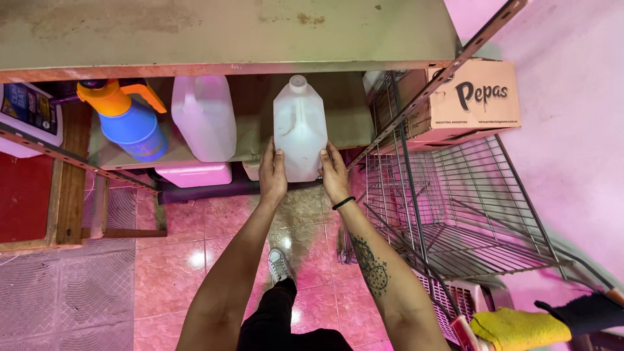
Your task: The person moves a blue and yellow pressure sprayer and several white plastic jugs from a red table to a metal shelf. They then pick up multiple black fabric grow bags from the table and place them on the shelf. The person repeats this process, moving items back and forth between the table and the shelf.
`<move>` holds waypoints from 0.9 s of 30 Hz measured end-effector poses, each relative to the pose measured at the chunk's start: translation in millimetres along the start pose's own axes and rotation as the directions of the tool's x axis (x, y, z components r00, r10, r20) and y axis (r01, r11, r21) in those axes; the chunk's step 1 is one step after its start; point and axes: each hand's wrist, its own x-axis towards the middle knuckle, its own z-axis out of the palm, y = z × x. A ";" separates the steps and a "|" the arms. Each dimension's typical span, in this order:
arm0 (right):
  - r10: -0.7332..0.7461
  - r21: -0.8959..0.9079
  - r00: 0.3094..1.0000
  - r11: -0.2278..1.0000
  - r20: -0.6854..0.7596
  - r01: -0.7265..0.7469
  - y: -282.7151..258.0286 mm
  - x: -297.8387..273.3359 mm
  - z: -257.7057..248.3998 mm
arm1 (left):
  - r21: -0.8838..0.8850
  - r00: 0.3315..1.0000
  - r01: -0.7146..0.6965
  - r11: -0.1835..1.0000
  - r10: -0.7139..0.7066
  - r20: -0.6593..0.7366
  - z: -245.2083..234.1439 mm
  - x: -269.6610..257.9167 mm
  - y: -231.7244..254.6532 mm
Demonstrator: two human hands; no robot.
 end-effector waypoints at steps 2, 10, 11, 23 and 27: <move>-0.002 0.013 1.000 1.000 0.000 0.002 12.2 25.5 1.6 | 0.012 1.000 0.001 1.000 -0.001 -0.008 8.2 20.1 -8.2; 0.008 -0.008 1.000 1.000 -0.006 -0.008 -1.5 79.9 12.3 | 0.052 0.995 0.076 0.996 -0.079 0.056 16.3 80.0 -0.6; 0.026 -0.054 1.000 0.998 0.000 -0.026 -1.6 86.8 11.6 | 0.061 0.993 0.090 0.994 -0.094 0.074 16.2 84.5 2.6; 0.137 -0.222 0.990 0.965 -0.027 -0.140 52.6 67.0 -9.4 | 0.209 0.948 0.248 0.946 -0.281 0.149 -30.1 44.7 2.4; 0.122 -0.052 0.991 0.992 0.051 -0.119 50.8 -23.5 11.0 | 0.271 0.932 0.295 0.916 -0.339 0.130 -88.2 -13.0 -49.1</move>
